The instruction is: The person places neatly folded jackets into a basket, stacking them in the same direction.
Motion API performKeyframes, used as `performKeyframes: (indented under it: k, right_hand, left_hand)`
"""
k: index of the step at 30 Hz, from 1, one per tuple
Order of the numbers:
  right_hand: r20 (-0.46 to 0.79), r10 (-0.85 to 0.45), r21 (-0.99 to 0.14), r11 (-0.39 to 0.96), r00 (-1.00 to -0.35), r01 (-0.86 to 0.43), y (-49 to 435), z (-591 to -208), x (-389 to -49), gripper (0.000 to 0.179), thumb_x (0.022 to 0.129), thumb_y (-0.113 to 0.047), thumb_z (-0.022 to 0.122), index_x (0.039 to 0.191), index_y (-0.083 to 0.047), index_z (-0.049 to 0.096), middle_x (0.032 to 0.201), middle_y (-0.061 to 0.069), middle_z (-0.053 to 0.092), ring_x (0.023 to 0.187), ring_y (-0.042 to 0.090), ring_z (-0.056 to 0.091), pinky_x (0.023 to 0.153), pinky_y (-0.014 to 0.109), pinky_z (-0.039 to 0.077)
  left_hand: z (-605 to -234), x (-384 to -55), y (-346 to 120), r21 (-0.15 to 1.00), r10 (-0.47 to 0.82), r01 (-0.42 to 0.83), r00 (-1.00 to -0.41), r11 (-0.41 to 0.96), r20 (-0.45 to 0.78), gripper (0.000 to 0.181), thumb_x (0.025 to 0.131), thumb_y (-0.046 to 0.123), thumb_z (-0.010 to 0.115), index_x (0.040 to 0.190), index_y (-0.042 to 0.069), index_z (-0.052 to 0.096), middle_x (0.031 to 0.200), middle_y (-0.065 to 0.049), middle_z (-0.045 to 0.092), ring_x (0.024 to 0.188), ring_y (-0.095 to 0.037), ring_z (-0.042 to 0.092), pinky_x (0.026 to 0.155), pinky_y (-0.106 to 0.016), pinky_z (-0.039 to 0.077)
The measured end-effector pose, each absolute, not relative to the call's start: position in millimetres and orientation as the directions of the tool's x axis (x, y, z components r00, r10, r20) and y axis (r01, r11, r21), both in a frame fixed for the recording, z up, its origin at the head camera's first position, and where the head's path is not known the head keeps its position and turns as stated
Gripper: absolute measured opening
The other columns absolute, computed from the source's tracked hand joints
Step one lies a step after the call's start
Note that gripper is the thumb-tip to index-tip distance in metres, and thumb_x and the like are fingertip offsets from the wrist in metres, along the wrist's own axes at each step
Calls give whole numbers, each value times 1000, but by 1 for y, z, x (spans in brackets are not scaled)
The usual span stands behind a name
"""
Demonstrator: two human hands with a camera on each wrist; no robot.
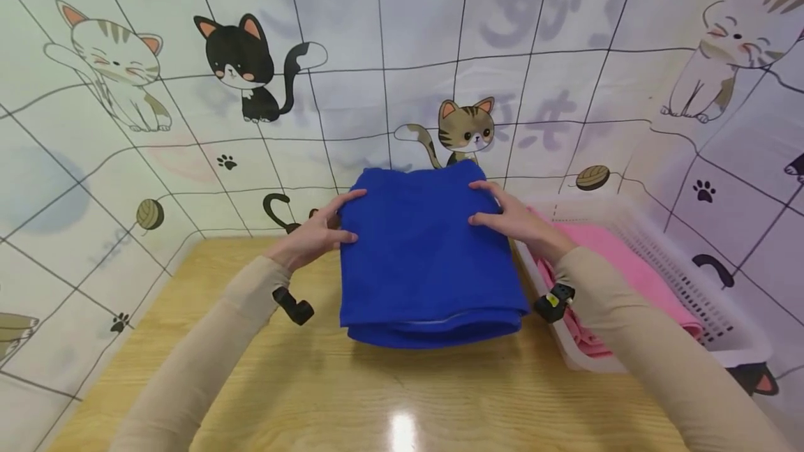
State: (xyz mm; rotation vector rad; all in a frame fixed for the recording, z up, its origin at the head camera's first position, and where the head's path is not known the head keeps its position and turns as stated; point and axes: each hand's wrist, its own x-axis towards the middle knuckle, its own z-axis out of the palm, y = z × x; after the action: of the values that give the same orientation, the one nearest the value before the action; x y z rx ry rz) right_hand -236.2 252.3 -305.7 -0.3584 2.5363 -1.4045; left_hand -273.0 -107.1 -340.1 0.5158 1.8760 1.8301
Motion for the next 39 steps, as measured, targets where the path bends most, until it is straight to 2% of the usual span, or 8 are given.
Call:
performKeyframes:
  k: [5,12,22,29,35,39]
  right_hand:
    - [-83,-300,-832,545,-950,-100,267,-297,-232,72,95,-25,61,153,-17,19,154,26,14,133,54,25,101,67,27]
    - [-86,-258,-804,588,-962,-86,289,-288,-228,75,95,-26,61,154,-17,15,156,26,4,136,55,15,102,69,22]
    - [-86,-235,-796,600,-968,-75,313,-281,-223,75,97,-24,58,155,-14,11,153,33,5,132,59,19,98,73,23]
    - [-69,-213,-766,637,-975,-85,331,-277,-216,75,96,-25,60,155,-17,13,155,31,3,136,57,8,96,75,20]
    - [-64,-185,-744,664,-981,-76,346,-277,-208,76,97,-29,58,156,-17,10,153,35,3,133,61,11,92,77,22]
    - [-30,-169,-743,663,-985,-91,356,-279,-204,75,98,-29,57,156,-17,11,155,31,-1,133,61,9,90,78,22]
  left_hand:
    - [-335,-275,-91,999,586,-12,-809,35,-30,78,89,-10,57,148,36,34,155,-7,17,132,-32,36,97,-50,43]
    - [-328,-275,-64,1000,617,2,-787,-14,11,77,89,-11,56,149,32,33,152,-7,21,131,-31,38,97,-48,44]
    - [-323,-273,-41,999,628,-13,-778,-50,21,78,88,-12,60,147,33,36,151,-8,23,128,-32,42,95,-44,46]
    - [-323,-270,-22,998,636,7,-770,-59,43,77,88,-11,61,146,33,37,150,-7,26,127,-30,44,96,-44,46]
    - [-322,-266,-3,997,615,15,-786,-71,55,74,87,-8,64,143,35,42,149,-6,29,126,-28,45,98,-47,42]
    - [-321,-263,10,996,602,14,-796,-91,66,73,87,-8,64,143,33,43,148,-6,30,125,-26,46,98,-47,43]
